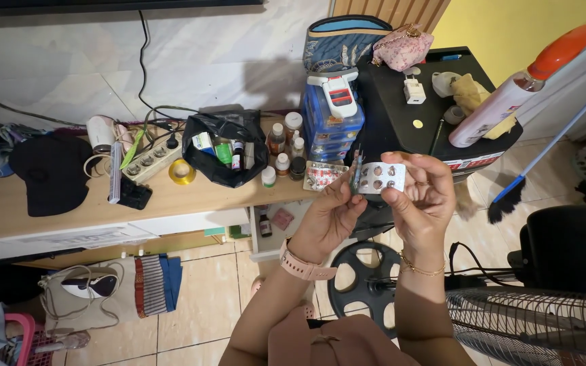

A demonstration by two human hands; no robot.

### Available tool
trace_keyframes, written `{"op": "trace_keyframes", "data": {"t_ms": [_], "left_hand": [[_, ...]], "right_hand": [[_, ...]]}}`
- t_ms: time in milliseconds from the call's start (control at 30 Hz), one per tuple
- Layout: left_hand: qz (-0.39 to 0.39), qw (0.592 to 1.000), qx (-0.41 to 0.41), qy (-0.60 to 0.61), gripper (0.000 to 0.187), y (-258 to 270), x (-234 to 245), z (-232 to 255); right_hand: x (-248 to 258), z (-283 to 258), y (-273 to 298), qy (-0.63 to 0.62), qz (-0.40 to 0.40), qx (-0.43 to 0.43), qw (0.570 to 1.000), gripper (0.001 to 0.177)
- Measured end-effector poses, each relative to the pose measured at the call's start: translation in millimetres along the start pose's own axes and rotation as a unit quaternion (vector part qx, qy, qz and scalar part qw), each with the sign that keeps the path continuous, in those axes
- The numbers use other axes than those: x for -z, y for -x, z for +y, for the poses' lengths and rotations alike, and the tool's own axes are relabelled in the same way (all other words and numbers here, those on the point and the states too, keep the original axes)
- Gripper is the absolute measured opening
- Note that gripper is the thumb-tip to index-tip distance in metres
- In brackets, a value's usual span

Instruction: The person is organizing various medicine bottles, packets, and supplies in a drawer.

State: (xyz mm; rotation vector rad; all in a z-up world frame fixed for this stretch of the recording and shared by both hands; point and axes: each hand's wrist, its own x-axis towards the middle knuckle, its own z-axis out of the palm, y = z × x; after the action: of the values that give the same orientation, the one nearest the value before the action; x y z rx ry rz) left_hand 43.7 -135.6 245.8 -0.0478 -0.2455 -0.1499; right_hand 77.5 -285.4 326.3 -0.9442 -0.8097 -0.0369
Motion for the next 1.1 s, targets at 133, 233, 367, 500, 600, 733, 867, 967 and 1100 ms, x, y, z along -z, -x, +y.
{"op": "trace_keyframes", "data": {"t_ms": [133, 233, 367, 500, 600, 733, 867, 967, 1100], "left_hand": [[-0.005, 1.0, -0.004, -0.002, 0.041, 0, 3, 3], [0.016, 0.999, -0.017, -0.03, 0.041, 3, 3, 7], [0.075, 0.974, -0.106, -0.184, 0.043, 13, -5, 21], [0.098, 0.955, -0.159, -0.231, 0.044, 19, -11, 38], [0.093, 0.949, -0.187, -0.234, 0.044, 18, -9, 47], [0.112, 0.941, -0.207, -0.243, 0.042, 21, -15, 58], [0.167, 0.896, -0.27, -0.309, 0.042, 20, -26, 63], [0.186, 0.82, -0.354, -0.41, 0.043, 22, -22, 64], [0.178, 0.741, -0.407, -0.504, 0.042, 23, -29, 65]], "right_hand": [[-2, 1, -1, 0.0, -0.002, -0.002, 1.0, 0.055], [-5, -1, -2, 0.019, -0.005, -0.003, 1.0, 0.054], [-32, -24, -13, 0.113, -0.013, 0.003, 0.994, 0.053], [-37, -30, -7, 0.146, -0.018, 0.028, 0.989, 0.052], [-27, -18, -3, 0.136, -0.022, 0.025, 0.99, 0.05], [-29, -10, -9, 0.13, -0.023, 0.025, 0.991, 0.047], [-27, -2, -17, 0.128, -0.031, 0.023, 0.991, 0.045], [-22, 7, -16, 0.128, -0.032, 0.011, 0.991, 0.043], [1, 28, -7, 0.132, -0.028, 0.004, 0.991, 0.041]]}}
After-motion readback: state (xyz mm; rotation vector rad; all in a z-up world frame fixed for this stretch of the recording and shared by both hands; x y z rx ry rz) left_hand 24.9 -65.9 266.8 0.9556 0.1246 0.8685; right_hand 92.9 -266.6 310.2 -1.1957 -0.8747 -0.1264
